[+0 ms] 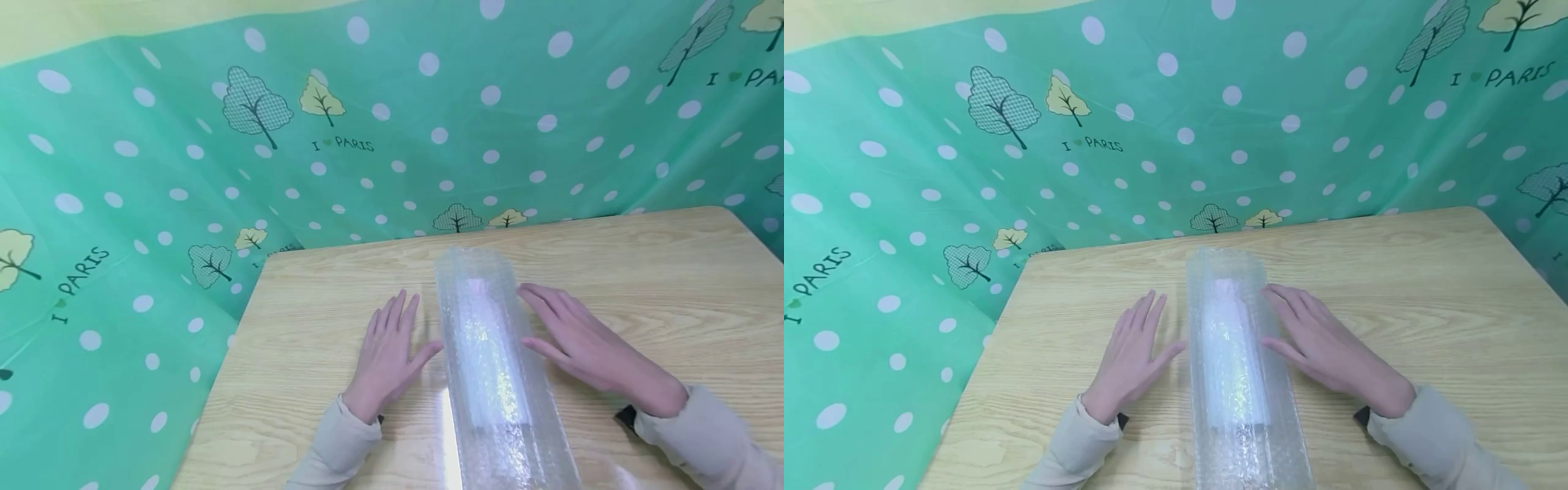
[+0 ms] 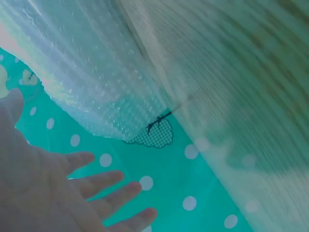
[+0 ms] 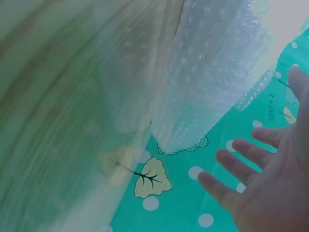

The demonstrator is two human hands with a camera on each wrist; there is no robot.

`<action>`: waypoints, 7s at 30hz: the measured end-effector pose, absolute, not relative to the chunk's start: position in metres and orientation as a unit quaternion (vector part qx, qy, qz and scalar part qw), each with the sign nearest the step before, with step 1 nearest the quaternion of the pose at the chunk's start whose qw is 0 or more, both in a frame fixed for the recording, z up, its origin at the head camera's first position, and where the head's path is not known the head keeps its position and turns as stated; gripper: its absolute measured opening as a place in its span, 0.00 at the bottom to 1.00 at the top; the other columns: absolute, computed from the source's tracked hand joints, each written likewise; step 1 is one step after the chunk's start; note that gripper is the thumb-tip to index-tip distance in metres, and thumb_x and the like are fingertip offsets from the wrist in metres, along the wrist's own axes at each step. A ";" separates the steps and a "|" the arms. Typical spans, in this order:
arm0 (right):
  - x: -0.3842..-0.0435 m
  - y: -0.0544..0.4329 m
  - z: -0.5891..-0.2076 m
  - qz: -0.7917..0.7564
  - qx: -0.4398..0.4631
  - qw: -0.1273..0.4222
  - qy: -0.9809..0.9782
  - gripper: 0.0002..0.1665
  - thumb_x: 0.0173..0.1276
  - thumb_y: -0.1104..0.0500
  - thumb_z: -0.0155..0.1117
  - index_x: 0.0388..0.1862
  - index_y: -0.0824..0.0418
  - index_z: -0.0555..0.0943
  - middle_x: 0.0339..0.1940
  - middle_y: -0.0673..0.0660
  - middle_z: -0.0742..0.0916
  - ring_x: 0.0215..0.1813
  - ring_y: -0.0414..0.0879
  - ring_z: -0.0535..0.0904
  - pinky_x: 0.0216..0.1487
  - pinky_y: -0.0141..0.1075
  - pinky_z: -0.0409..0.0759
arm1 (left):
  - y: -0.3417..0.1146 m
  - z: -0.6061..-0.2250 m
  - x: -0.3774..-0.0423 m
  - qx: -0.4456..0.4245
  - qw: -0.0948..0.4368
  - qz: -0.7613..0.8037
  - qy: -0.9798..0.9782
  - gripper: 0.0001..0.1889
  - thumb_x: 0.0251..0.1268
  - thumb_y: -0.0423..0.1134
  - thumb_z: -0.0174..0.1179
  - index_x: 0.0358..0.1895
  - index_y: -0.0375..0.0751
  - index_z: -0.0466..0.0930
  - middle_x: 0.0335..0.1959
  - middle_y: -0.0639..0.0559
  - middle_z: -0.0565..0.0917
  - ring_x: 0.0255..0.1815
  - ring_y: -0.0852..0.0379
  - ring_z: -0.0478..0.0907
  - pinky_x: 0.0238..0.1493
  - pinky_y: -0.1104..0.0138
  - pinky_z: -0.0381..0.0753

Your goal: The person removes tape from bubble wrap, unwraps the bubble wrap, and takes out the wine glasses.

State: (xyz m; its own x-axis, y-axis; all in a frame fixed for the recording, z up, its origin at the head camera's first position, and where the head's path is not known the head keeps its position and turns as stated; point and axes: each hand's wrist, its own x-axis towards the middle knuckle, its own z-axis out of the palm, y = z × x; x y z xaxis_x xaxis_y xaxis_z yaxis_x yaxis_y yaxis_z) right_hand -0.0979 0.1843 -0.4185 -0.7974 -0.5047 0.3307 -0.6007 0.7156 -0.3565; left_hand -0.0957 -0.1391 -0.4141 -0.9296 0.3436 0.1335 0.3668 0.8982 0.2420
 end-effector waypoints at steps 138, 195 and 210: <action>-0.095 0.149 -0.416 0.272 0.420 0.167 -0.850 0.10 0.73 0.54 0.61 0.48 0.56 0.77 0.47 0.44 0.79 0.51 0.37 0.74 0.57 0.23 0.71 | -0.113 -0.413 -0.079 -0.262 -0.039 -0.260 -0.929 0.41 0.74 0.66 0.42 0.80 0.47 0.46 0.78 0.49 0.56 0.76 0.50 0.61 0.69 0.52 0.72; -0.090 0.146 -0.417 0.272 0.410 0.190 -0.849 0.13 0.74 0.57 0.55 0.53 0.61 0.78 0.41 0.44 0.78 0.41 0.35 0.72 0.44 0.24 0.74 | -0.081 -0.390 -0.052 -0.185 -0.061 -0.330 -0.924 0.50 0.58 0.75 0.55 0.80 0.58 0.48 0.81 0.48 0.50 0.75 0.44 0.61 0.69 0.47 0.71; -0.091 0.150 -0.415 0.262 0.416 0.168 -0.854 0.24 0.75 0.55 0.56 0.67 0.61 0.74 0.64 0.53 0.77 0.64 0.45 0.72 0.67 0.27 0.67 | -0.087 -0.386 -0.052 -0.199 -0.048 -0.315 -0.927 0.48 0.60 0.60 0.63 0.79 0.54 0.49 0.80 0.45 0.51 0.71 0.42 0.67 0.65 0.47 0.75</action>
